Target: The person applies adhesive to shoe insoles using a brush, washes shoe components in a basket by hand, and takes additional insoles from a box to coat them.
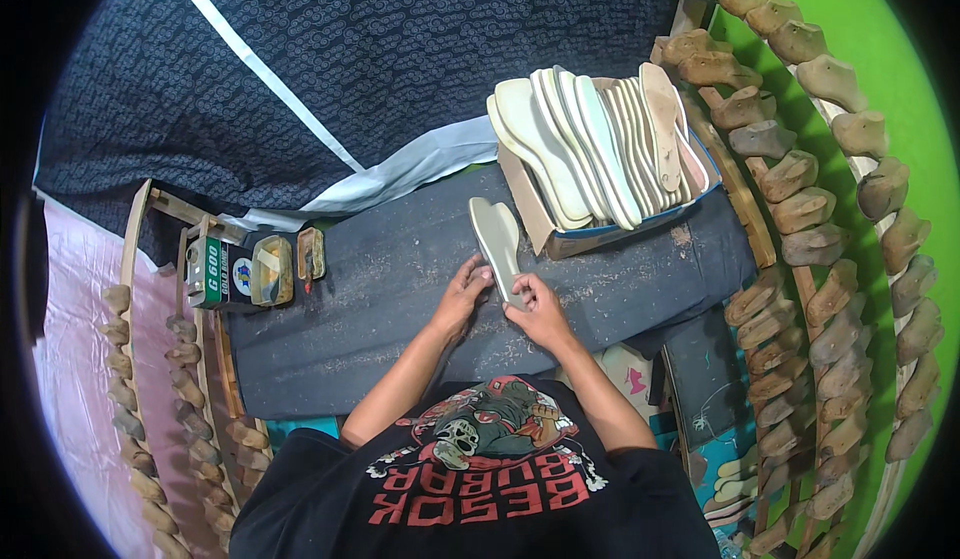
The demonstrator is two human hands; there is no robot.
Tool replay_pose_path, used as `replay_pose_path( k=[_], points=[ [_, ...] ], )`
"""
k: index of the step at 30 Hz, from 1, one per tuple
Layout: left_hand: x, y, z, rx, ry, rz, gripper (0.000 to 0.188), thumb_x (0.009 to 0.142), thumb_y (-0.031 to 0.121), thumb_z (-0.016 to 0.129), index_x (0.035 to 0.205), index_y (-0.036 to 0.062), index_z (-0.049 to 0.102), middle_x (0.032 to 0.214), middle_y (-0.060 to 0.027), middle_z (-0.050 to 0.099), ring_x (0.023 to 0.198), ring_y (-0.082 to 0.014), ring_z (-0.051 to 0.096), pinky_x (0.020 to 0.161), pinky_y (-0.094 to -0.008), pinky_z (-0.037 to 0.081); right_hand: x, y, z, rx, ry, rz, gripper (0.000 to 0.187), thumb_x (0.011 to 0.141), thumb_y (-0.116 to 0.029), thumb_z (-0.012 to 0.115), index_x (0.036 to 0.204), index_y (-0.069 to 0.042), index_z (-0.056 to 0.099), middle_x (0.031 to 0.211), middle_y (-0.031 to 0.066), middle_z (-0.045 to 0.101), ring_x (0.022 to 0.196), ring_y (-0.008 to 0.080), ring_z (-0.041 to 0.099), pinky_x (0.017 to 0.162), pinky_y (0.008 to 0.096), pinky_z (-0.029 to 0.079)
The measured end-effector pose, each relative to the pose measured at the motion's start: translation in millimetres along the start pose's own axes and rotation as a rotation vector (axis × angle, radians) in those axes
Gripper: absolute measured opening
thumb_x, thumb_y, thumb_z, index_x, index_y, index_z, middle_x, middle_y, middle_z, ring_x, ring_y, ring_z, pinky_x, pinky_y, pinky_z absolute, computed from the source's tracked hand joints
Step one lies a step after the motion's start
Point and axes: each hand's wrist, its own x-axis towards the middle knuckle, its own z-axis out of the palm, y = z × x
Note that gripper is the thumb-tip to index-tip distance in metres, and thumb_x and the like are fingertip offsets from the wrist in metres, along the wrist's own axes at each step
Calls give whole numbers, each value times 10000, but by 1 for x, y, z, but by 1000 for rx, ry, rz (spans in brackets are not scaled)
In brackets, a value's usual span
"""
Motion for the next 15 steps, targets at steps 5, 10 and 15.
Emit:
replay_pose_path(
  k=[5, 10, 15],
  points=[
    [-9, 31, 7, -480, -150, -74, 670, 992, 141, 640, 1555, 34, 293, 1425, -129, 575, 1258, -241, 584, 1100, -420, 472, -2, 8, 9, 755, -369, -37, 306, 876, -12, 594, 1172, -55, 529, 1102, 44, 643, 929, 118, 633, 775, 281, 506],
    [-16, 30, 9, -492, -178, -47, 662, 983, 20, 591, 1554, 46, 258, 1424, -191, 557, 1277, -293, 600, 1085, -471, 515, -2, 11, 11, 682, -422, 79, 246, 924, -1, 542, 1165, -47, 557, 971, 24, 663, 848, 100, 641, 730, 254, 501],
    [-33, 33, 7, -634, -39, 53, 686, 959, -62, 542, 1569, 56, 252, 1377, -207, 584, 1230, -285, 632, 1071, -419, 524, 13, 5, 5, 471, -174, 62, 135, 956, -26, 561, 1087, -42, 592, 856, 4, 646, 718, 63, 566, 648, 228, 469]
  ],
)
